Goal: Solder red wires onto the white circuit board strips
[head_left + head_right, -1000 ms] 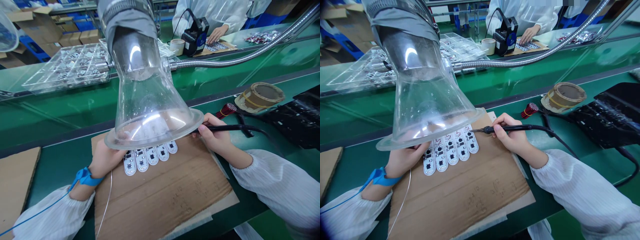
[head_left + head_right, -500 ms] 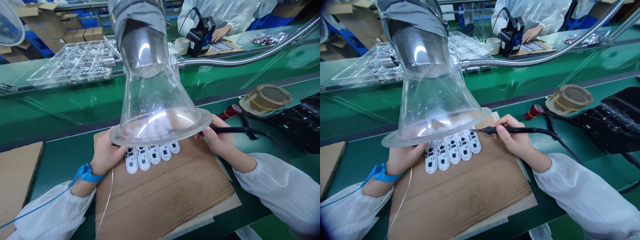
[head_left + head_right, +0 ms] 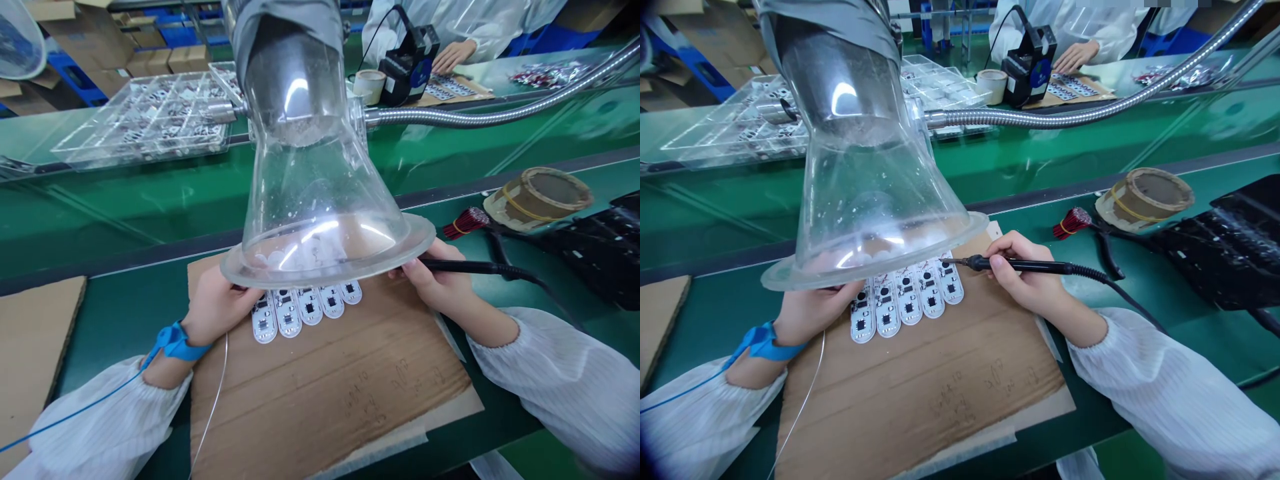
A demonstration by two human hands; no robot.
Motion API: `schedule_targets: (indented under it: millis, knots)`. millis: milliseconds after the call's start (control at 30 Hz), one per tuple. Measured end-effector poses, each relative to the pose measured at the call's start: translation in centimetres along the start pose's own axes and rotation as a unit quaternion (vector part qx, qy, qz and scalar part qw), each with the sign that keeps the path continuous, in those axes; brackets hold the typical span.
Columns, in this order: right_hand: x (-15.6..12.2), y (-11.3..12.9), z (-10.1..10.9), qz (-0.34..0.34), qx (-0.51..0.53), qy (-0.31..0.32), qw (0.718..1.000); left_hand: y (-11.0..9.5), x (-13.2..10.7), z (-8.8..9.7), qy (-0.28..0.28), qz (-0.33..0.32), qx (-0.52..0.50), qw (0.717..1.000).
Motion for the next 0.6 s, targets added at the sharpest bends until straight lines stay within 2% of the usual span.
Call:
schedule_targets:
  millis: [167, 333, 600]
  knots:
    - [0.1, 0.7, 0.0, -0.001, -0.013, -0.006, 1.0, -0.2, 0.0, 0.6, -0.039, 0.016, -0.002, 0.999]
    - [-0.5, 0.4, 0.1, -0.022, 0.036, -0.054, 0.998, -0.7, 0.2, 1.4, -0.101, -0.003, -0.007, 0.995]
    - [-1.1, 0.2, -0.8, -0.033, 0.028, -0.012, 0.999, -0.9, 0.4, 1.6, -0.1, -0.011, -0.026, 0.995]
Point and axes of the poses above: each hand's wrist, its own x-axis towards the middle knuckle, its own z-axis out of the back of the hand, y = z × x, the point moved 4 cm from there along x, towards the middle knuckle, and after that the axes turned 11 degrees about x, right-handed, at the moved point
